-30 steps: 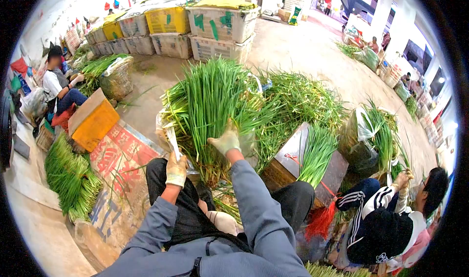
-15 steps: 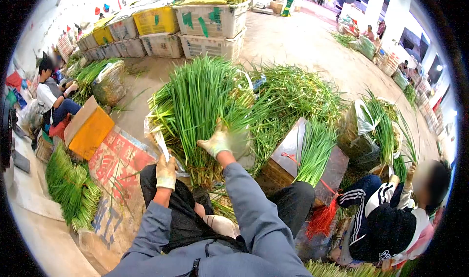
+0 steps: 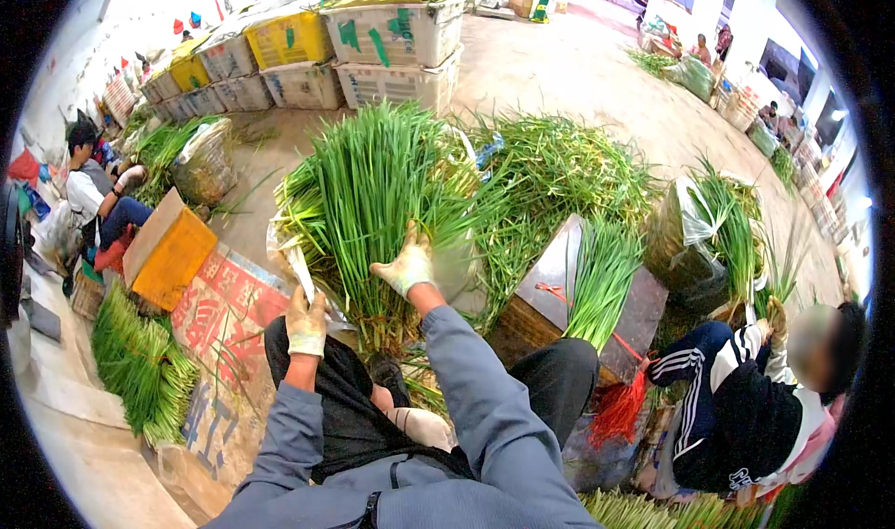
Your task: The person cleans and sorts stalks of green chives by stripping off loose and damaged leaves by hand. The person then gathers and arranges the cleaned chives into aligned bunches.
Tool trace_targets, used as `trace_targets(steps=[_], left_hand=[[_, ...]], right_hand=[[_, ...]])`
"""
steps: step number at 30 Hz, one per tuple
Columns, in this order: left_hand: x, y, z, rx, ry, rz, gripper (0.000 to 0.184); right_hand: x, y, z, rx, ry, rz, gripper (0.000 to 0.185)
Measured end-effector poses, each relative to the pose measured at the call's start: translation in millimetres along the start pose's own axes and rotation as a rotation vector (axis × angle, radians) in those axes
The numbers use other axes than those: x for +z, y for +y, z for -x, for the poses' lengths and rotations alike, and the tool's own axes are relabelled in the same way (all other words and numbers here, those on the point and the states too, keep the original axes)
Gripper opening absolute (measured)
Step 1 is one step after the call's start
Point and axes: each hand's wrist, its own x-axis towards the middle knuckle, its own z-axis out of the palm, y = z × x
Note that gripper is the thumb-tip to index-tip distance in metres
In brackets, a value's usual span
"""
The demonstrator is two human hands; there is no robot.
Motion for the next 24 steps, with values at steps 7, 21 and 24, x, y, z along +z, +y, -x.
trace_targets(steps=[7, 21, 24], left_hand=[[-7.3, 12.6, 1.6, -0.099, -0.052, 0.025, 0.032], [-8.4, 26.0, -2.2, -0.237, -0.076, 0.088, 0.027], [-7.6, 25.5, -1.0, -0.253, -0.072, 0.102, 0.021]], right_hand=[[-5.1, -10.9, 1.0, 0.065, -0.03, 0.002, 0.135], [5.2, 0.3, -5.3, -0.027, 0.056, 0.091, 0.132], [4.8, -0.2, -2.0, -0.013, 0.045, 0.099, 0.13]])
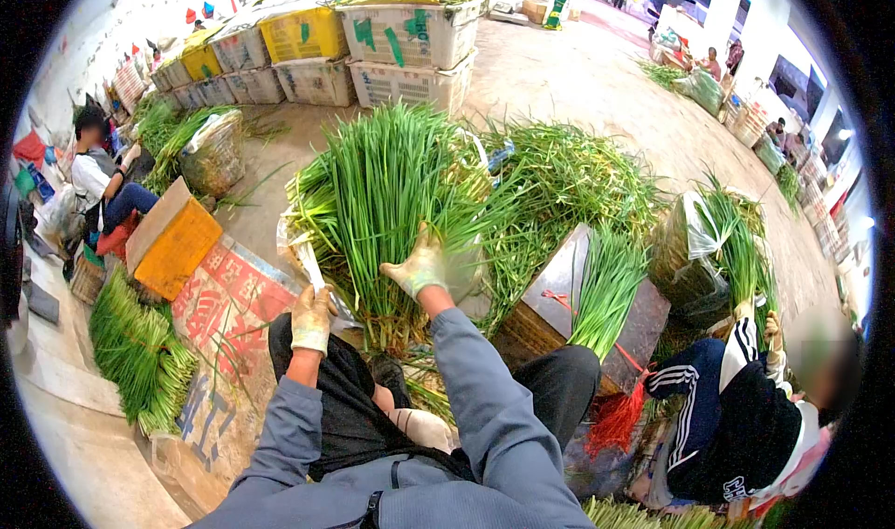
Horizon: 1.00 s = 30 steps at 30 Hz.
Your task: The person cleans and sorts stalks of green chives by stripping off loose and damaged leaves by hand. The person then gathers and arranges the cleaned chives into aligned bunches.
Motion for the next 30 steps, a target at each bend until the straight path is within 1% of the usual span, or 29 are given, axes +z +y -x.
trace_targets(steps=[2, 3, 5, 6, 7, 8, 9, 10, 12, 15, 16, 17, 18, 19, 21, 22, 23, 25, 26, 27, 28, 29, 30], left_hand=[[4.0, -11.0, -3.3, 0.095, -0.013, 0.124, 0.022], [6.2, -16.2, -6.7, 0.094, -0.011, 0.124, 0.022], [11.0, -16.1, -9.9, 0.172, 0.009, 0.11, 0.024], [15.4, -17.1, -8.2, 0.161, 0.002, 0.171, 0.025], [24.6, -15.2, -11.9, 0.138, -0.006, 0.329, 0.024], [26.2, -14.4, -11.3, 0.123, 0.025, 0.199, 0.022], [26.0, -13.4, -11.0, 0.109, 0.056, 0.069, 0.021], [24.6, -11.5, -10.6, 0.109, 0.053, 0.067, 0.021], [22.0, -7.5, -10.8, -0.046, -0.007, 0.08, 0.021], [18.8, -4.3, -6.6, -0.019, 0.013, -0.002, 0.024], [14.5, -12.6, -10.6, -0.022, 0.018, -0.003, 0.024], [8.5, -24.8, -16.6, 0.026, 0.037, -0.143, 0.03], [5.2, -37.2, -21.8, 0.074, 0.054, -0.283, 0.039], [7.5, -23.4, -14.1, 0.07, 0.054, -0.283, 0.039], [11.9, 35.9, 10.3, 0.505, 0.663, -0.85, 0.059], [4.0, 47.5, 7.4, 0.577, 0.527, -0.673, 0.071], [7.5, 47.6, 0.5, 0.569, 0.523, -0.675, 0.071], [19.0, 42.9, -17.7, 0.431, 0.188, -0.312, 0.071], [27.5, 46.3, -32.1, 0.437, 0.155, -0.398, 0.072], [31.6, 48.7, -38.9, 0.409, 0.137, -0.628, 0.072], [33.6, 45.7, -53.6, 0.459, 0.163, -0.675, 0.071], [35.7, 53.4, -66.5, 0.511, 0.189, -0.722, 0.071], [32.7, 59.6, -79.0, 0.515, 0.273, -0.701, 0.065]], right_hand=[[-0.4, 1.1, 2.6, -0.019, 0.032, -0.01, 0.133], [0.4, 1.1, 4.6, -0.02, 0.03, -0.01, 0.133], [5.5, 3.4, 8.2, -0.089, 0.177, -0.01, 0.138], [8.0, 4.5, 9.6, -0.087, 0.175, -0.011, 0.138], [10.9, 5.8, 9.6, -0.088, 0.241, -0.046, 0.14], [13.1, 7.1, 8.8, -0.09, 0.308, -0.082, 0.142], [14.9, 8.5, 7.4, -0.088, 0.31, -0.083, 0.142], [15.5, 9.1, 7.1, -0.085, 0.323, -0.074, 0.142], [15.4, 11.1, 5.5, -0.081, 0.338, -0.064, 0.142], [12.8, 8.3, 3.4, -0.055, 0.293, -0.045, 0.143], [8.7, 5.9, 1.4, -0.03, 0.234, -0.047, 0.144], [8.8, 7.0, -1.0, -0.004, 0.176, -0.049, 0.144], [9.7, 7.7, -2.8, -0.013, 0.178, -0.034, 0.144], [10.0, 7.7, -3.7, -0.012, 0.174, -0.033, 0.144], [7.6, 6.7, -6.7, 0.048, 0.094, -0.028, 0.142], [6.8, 6.9, -8.1, 0.054, 0.091, -0.027, 0.142], [6.7, 6.6, -9.1, 0.058, 0.085, -0.057, 0.142], [7.5, 3.0, -8.4, 0.048, 0.071, -0.086, 0.142], [7.4, 0.7, -8.8, 0.07, 0.083, -0.109, 0.143], [5.7, -1.1, -8.6, 0.09, 0.094, -0.13, 0.144], [-1.1, -4.7, -7.1, 0.115, 0.059, -0.185, 0.143], [0.2, -3.9, -9.1, 0.112, 0.071, -0.16, 0.142], [2.7, -2.2, -11.0, 0.108, 0.081, -0.158, 0.142]])
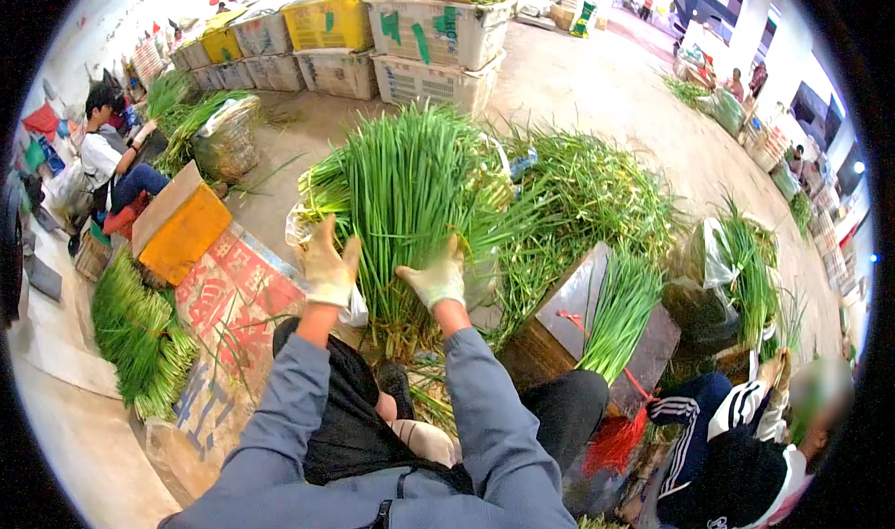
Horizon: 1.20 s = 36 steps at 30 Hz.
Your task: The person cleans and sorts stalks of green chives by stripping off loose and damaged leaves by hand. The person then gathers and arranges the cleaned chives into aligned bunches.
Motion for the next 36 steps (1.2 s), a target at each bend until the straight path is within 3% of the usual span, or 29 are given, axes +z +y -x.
trace_targets(steps=[2, 4, 5, 7, 8, 9, 11, 13, 16, 17, 19, 21, 23, 25, 26, 30, 33, 34, 35, 36], left_hand=[[-6.4, -13.8, -50.0, 0.08, 0.148, 0.05, 0.058], [-5.9, -38.8, -112.6, 0.094, 0.161, 0.031, 0.065], [-17.4, -38.5, -142.4, -0.011, 0.005, -0.036, 0.073], [-5.1, -68.1, -199.2, -0.018, -0.127, -0.247, 0.088], [3.1, -83.9, -221.1, -0.011, -0.112, -0.238, 0.088], [14.7, -100.5, -243.8, -0.055, -0.237, -0.277, 0.092], [60.5, -150.8, -284.7, -0.044, -0.465, -0.282, 0.097], [64.8, -133.1, -279.5, -0.092, -0.625, -0.045, 0.095], [122.2, -134.7, -234.1, -0.05, -0.761, -0.026, 0.086], [121.6, -134.1, -219.9, -0.03, -0.707, 0.016, 0.086], [40.9, -56.7, -198.3, -0.127, -0.848, 0.064, 0.091], [61.0, -77.4, -189.8, -0.116, -0.796, 0.069, 0.091], [52.1, -69.0, -172.8, -0.129, -0.787, 0.109, 0.095], [46.4, -53.4, -158.0, -0.17, -0.75, -0.047, 0.085], [36.7, -42.7, -150.0, -0.173, -0.766, -0.052, 0.085], [28.8, -34.8, -135.2, -0.108, -0.691, -0.032, 0.082], [50.3, -51.4, -124.4, -0.081, -0.624, -0.064, 0.08], [53.1, -50.3, -124.0, -0.067, -0.596, -0.066, 0.079], [51.4, -48.3, -124.8, -0.058, -0.571, -0.069, 0.079], [46.5, -45.2, -129.4, -0.071, -0.569, -0.06, 0.079]], right_hand=[[2.8, 4.2, 1.0, -0.005, 0.005, 0.005, 0.142], [2.3, 2.8, 0.5, -0.104, 0.019, 0.03, 0.143], [5.5, 4.7, -1.1, -0.044, 0.022, 0.034, 0.144], [-4.8, 1.8, 4.1, -0.04, -0.017, -0.06, 0.145], [-0.1, 5.5, 3.7, -0.019, 0.009, -0.029, 0.146], [3.1, 9.8, 4.2, -0.064, 0.045, -0.077, 0.147], [-2.4, 3.2, 11.1, 0.046, 0.014, -0.073, 0.143], [13.7, 19.3, 7.2, 0.015, 0.112, -0.058, 0.143], [-0.8, 14.4, 10.7, 0.119, 0.044, -0.133, 0.142], [-3.6, 10.7, 8.1, 0.166, 0.0, -0.207, 0.142], [23.3, 35.9, 6.2, 0.202, 0.026, -0.113, 0.132], [57.5, 65.8, -5.6, 0.142, 0.131, -0.486, 0.114], [20.7, 22.1, 9.4, 0.174, 0.012, -0.882, 0.084], [3.4, -16.2, 14.7, 0.236, 0.136, -0.898, 0.086], [7.5, -19.9, 9.7, 0.132, 0.183, -0.96, 0.088], [45.1, 3.5, -12.0, 0.111, 0.457, -0.883, 0.089], [67.4, 17.8, -14.3, 0.272, 0.477, -0.526, 0.102], [74.9, 18.8, -27.2, 0.353, 0.447, -0.438, 0.116], [81.6, 30.6, -39.1, 0.198, 0.431, -0.614, 0.127], [97.8, 46.9, -51.4, 0.227, 0.372, -0.704, 0.128]])
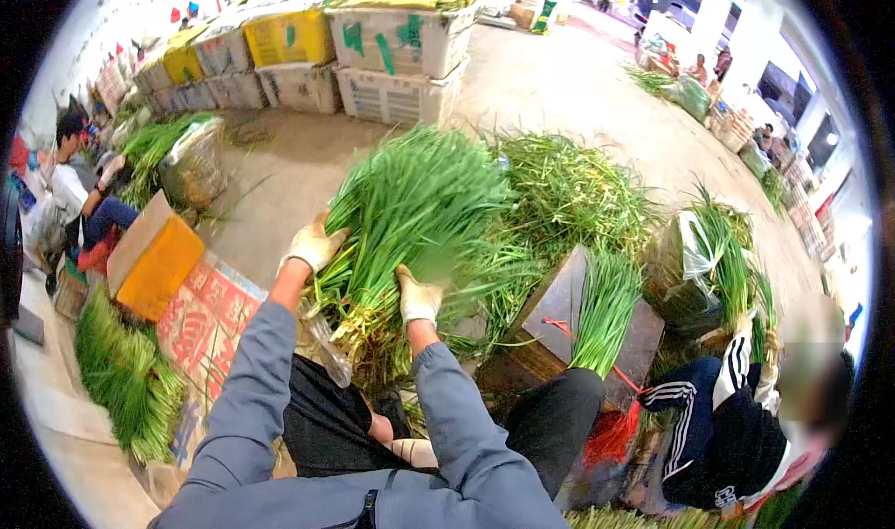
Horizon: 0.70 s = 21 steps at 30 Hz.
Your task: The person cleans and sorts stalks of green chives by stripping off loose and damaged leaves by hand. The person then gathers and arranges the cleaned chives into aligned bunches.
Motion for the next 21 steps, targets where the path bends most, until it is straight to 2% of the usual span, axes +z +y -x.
trace_targets(steps=[3, 5, 6, 7, 9, 11, 12, 13, 15, 17, 19, 21], left_hand=[[-9.8, -0.3, -10.7, 0.015, -0.068, 0.032, 0.087], [-10.7, 4.2, -8.1, -0.011, -0.045, 0.025, 0.085], [-9.3, 4.5, -12.3, -0.003, -0.037, 0.044, 0.089], [-6.5, -2.3, -14.5, -0.006, -0.036, 0.058, 0.094], [-10.6, -0.7, -13.6, -0.026, -0.035, 0.064, 0.09], [-17.4, 5.5, -10.6, 0.004, -0.048, 0.147, 0.085], [-15.4, 5.1, -11.7, 0.002, -0.055, 0.144, 0.085], [-14.4, 2.9, -15.2, -0.009, -0.059, 0.144, 0.083], [-10.6, -6.1, -24.9, -0.034, -0.039, 0.143, 0.081], [-1.6, -27.0, -41.5, -0.007, -0.182, 0.385, 0.084], [-1.3, -29.3, -41.3, -0.046, -0.085, 0.125, 0.091], [-4.2, -28.4, -40.0, -0.119, -0.089, 0.019, 0.1]], right_hand=[[-3.1, -33.0, 2.6, 0.015, -0.058, 0.079, 0.123], [-8.4, -33.9, 1.6, 0.015, -0.075, 0.107, 0.123], [-14.1, -35.6, 0.4, 0.018, -0.076, 0.116, 0.123], [-25.8, -56.0, 11.6, 0.006, -0.114, 0.232, 0.12], [-50.0, -85.1, 41.8, 0.003, -0.21, 0.467, 0.122], [-66.4, -75.2, 49.3, -0.051, -0.113, 0.233, 0.121], [-69.8, -57.4, 43.2, -0.238, 0.032, 0.196, 0.118], [-78.2, -60.2, 47.2, -0.233, 0.058, 0.164, 0.117], [-70.1, -23.6, 32.5, -0.048, 0.068, 0.283, 0.112], [-67.8, -31.6, 38.4, 0.071, -0.011, 0.068, 0.112], [-49.5, -0.1, 23.4, 0.131, -0.006, 0.083, 0.114], [-42.6, -6.5, 23.6, 0.176, 0.009, 0.022, 0.118]])
